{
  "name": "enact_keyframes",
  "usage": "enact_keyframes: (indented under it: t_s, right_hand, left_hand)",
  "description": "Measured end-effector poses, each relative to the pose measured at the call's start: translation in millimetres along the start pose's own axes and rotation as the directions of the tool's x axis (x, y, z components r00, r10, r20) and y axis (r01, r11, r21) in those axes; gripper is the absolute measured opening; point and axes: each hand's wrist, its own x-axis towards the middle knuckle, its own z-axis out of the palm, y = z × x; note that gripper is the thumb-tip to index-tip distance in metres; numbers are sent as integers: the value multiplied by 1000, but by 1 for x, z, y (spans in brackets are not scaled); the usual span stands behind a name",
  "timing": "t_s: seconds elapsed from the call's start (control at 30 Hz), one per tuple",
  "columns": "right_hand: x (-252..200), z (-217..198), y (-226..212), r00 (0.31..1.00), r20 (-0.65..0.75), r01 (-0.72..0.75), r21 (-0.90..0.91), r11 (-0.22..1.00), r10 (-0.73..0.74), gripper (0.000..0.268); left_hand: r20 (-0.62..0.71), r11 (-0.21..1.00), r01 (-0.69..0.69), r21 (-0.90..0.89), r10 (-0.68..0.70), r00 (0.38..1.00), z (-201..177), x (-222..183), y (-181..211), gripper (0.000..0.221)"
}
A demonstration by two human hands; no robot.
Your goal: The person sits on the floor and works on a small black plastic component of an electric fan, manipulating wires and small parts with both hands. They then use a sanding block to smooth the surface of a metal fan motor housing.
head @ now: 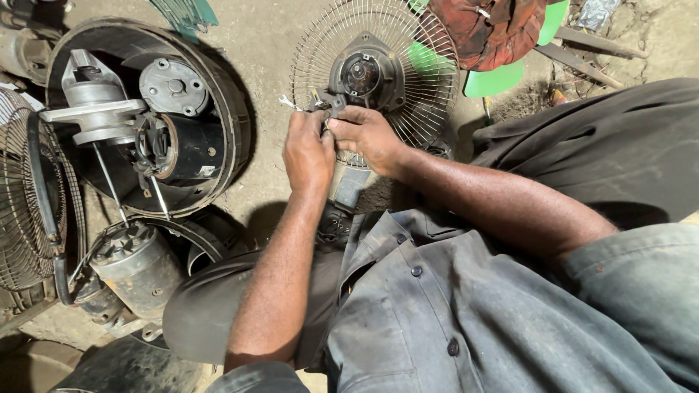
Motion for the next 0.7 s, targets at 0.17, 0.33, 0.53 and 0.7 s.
enact_keyframes:
  t_s: [0.17,0.33,0.53,0.7]
  right_hand:
    - [-3,1,-16,994,107,12,-28,1000,-9,20]
    - [-6,2,-29,987,158,21,-58,998,-12,20]
    - [-7,7,-40,992,124,-20,-14,1000,22,21]
    - [-10,11,-50,995,81,-66,39,997,62,18]
  left_hand:
    - [-7,999,29,-21,-29,1000,-1,3,7,30]
    - [-50,998,-26,-53,23,998,-4,5,8,29]
    - [-73,997,-70,-29,67,995,-4,9,10,30]
    - [-62,994,-105,1,105,993,-2,9,9,37]
